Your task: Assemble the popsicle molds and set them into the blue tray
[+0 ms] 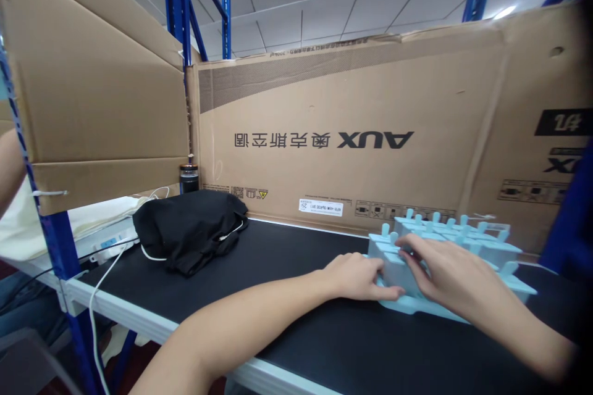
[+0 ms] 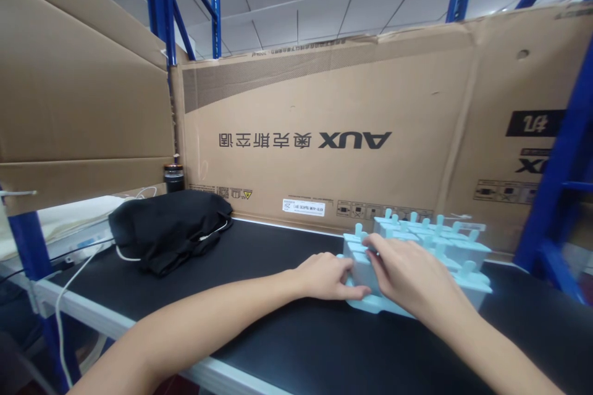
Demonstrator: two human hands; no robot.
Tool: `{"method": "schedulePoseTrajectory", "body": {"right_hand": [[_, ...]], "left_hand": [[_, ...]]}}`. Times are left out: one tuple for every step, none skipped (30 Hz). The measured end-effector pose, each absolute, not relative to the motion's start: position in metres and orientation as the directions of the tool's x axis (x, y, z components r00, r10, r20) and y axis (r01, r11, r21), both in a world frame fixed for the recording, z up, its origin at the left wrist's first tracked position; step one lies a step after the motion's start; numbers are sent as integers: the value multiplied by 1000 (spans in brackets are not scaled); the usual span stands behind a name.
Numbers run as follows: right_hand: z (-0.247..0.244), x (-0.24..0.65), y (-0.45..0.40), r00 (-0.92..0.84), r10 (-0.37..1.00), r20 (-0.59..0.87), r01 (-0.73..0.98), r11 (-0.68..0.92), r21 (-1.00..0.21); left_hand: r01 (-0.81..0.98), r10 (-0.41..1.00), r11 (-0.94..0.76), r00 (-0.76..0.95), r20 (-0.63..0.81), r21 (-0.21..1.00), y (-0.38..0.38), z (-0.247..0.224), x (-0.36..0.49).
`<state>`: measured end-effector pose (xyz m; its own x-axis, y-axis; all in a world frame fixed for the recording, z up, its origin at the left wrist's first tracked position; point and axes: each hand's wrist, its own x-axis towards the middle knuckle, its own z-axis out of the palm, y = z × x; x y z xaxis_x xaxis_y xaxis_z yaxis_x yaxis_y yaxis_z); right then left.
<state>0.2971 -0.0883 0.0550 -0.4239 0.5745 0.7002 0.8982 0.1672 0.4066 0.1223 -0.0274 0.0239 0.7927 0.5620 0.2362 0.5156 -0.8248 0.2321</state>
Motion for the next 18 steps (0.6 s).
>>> {"method": "schedulePoseTrajectory", "body": {"right_hand": [[55,297,-89,-424,575,700,898,165,409],[56,296,-89,-424,575,699,897,162,411],[57,296,-90,-426,573,700,896,161,413],[58,295,-91,-431,570,700,894,163,417],[59,295,-92,-437,564,701,891,167,421],[59,295,-92,-444,558,701,888,173,426],[59,295,-92,-452,549,703,885,179,430],[58,295,-92,-460,542,703,882,186,434],[57,294,-92,-462,536,706,881,187,435],[56,293,-92,-461,536,708,882,186,434],[55,292,-92,-455,539,708,885,186,427],[55,291,-93,-452,547,704,887,195,418],[56,290,-94,-456,554,697,887,216,409],[59,290,-95,-467,560,685,883,245,401],[65,293,-96,-476,559,679,879,270,393],[72,298,-97,-473,551,688,881,279,382],[81,306,-98,-449,534,716,894,261,366],[91,317,-97,-403,512,759,915,214,341]], "left_hand": [[513,560,-826,792,242,232,-27,24,122],[512,559,-827,792,245,232,-28,24,122],[510,558,-827,792,247,234,-28,24,122],[511,560,-826,791,246,238,-28,24,122],[511,562,-825,791,244,241,-28,24,122],[512,563,-823,790,242,245,-28,24,121],[511,563,-823,791,240,248,-28,23,121],[509,562,-824,792,240,251,-28,23,121],[506,561,-824,792,241,254,-27,23,121],[503,558,-826,793,244,256,-27,23,122],[498,556,-827,793,249,259,-27,22,122],[494,554,-828,791,259,263,-27,22,122],[490,553,-829,788,270,268,-27,22,122],[486,553,-830,784,282,274,-27,21,122],[481,551,-831,781,293,282,-28,21,122],[475,551,-831,778,303,290,-28,20,121],[471,551,-830,775,309,299,-29,20,120],[466,550,-830,773,315,306,-29,19,119]]}}
